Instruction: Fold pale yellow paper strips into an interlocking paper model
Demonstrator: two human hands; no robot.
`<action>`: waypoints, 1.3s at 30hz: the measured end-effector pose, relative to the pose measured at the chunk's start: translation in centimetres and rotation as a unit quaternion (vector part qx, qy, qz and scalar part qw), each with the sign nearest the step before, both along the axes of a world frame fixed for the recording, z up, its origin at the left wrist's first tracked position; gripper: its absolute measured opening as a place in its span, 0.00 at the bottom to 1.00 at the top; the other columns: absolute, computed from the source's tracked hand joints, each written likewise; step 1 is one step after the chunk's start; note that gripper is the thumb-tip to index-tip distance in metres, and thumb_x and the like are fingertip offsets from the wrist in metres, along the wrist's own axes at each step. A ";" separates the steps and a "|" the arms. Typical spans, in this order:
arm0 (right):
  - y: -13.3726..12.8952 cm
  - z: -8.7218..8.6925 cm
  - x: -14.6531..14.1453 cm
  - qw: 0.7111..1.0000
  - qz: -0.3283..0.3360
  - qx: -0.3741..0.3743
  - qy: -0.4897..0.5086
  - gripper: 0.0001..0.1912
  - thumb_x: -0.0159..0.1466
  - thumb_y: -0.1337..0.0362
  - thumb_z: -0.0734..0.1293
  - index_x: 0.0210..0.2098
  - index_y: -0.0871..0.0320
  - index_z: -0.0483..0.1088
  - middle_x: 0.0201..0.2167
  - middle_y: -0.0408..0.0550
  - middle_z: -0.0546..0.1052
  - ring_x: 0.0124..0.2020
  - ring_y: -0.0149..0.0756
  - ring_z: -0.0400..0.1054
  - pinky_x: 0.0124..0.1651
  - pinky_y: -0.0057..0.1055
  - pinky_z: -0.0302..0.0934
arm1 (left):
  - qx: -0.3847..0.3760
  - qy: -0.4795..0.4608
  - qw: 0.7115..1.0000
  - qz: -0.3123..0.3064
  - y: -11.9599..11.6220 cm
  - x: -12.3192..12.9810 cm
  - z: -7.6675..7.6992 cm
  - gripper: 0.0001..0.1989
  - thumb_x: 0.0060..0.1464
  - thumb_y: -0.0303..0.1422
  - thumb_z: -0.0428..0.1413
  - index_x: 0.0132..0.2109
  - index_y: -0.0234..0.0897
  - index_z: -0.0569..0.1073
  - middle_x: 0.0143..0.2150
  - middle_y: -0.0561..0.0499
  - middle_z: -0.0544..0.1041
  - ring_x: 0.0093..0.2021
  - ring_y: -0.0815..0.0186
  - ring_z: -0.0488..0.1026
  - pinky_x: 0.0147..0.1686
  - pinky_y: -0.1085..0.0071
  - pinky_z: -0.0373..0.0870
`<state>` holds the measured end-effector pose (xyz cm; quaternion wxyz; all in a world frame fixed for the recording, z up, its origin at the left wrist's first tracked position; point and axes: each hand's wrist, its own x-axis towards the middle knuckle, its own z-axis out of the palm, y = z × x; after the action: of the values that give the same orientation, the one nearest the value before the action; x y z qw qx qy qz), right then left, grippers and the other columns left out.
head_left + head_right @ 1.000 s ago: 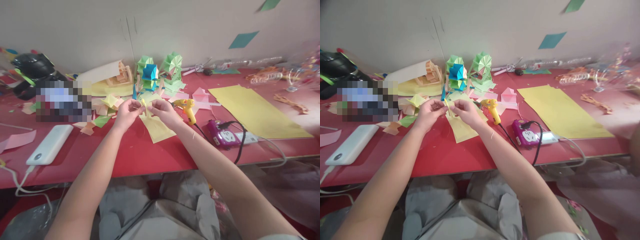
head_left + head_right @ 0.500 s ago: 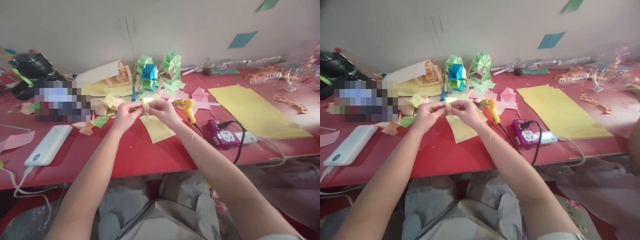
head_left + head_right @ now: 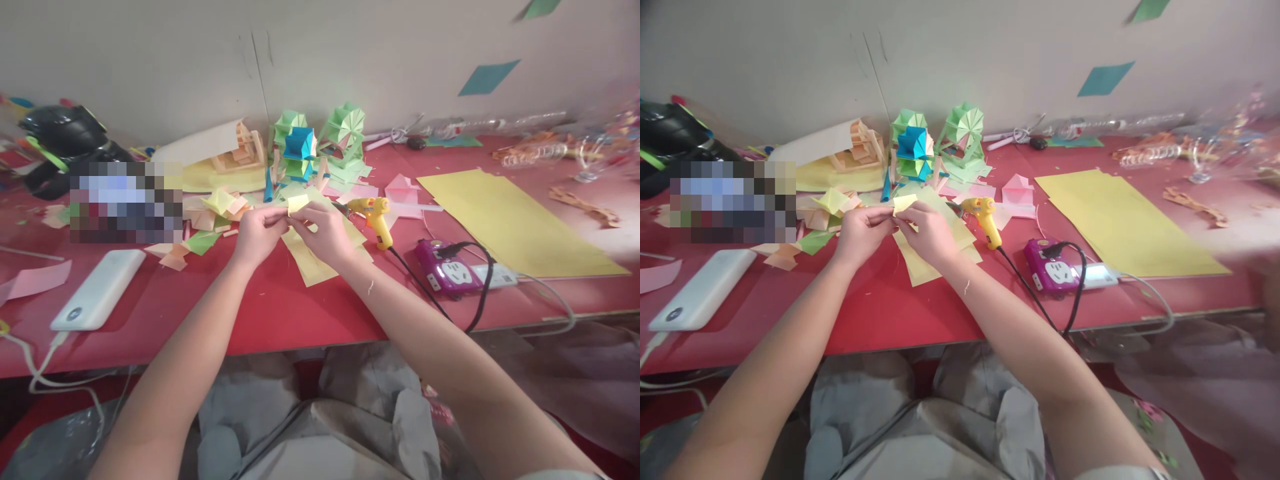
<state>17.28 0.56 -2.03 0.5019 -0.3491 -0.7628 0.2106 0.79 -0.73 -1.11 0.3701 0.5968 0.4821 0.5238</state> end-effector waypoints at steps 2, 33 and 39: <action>0.0 -0.1 -0.1 1.000 -0.006 0.008 -0.008 0.08 0.67 0.66 0.67 0.35 0.56 0.78 0.36 0.50 0.78 0.35 0.36 0.72 0.40 0.34 0.67 | -0.003 -0.014 1.000 0.000 0.1 0.0 -0.2 0.11 0.50 0.36 0.67 0.41 0.38 0.83 0.40 0.47 0.85 0.41 0.56 0.83 0.46 0.60 0.81; 0.7 0.2 0.2 0.999 0.018 -0.040 0.031 0.09 0.69 0.60 0.64 0.34 0.55 0.71 0.35 0.48 0.75 0.37 0.36 0.70 0.41 0.35 0.68 | -0.085 -0.167 0.982 0.001 0.2 1.2 0.1 0.23 0.41 0.41 0.72 0.40 0.36 0.72 0.33 0.51 0.81 0.39 0.61 0.82 0.50 0.56 0.78; 0.6 0.6 0.4 0.997 0.056 -0.039 0.043 0.08 0.70 0.59 0.63 0.36 0.54 0.69 0.36 0.48 0.75 0.39 0.36 0.71 0.43 0.35 0.68 | -0.080 -0.134 0.988 -0.001 0.2 0.9 0.1 0.22 0.43 0.41 0.70 0.43 0.36 0.75 0.35 0.48 0.83 0.41 0.59 0.82 0.48 0.58 0.79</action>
<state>17.70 1.16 -1.45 0.5073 -0.3157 -0.7503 0.2829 1.72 -0.54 -1.06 0.4784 0.4905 0.4674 0.5586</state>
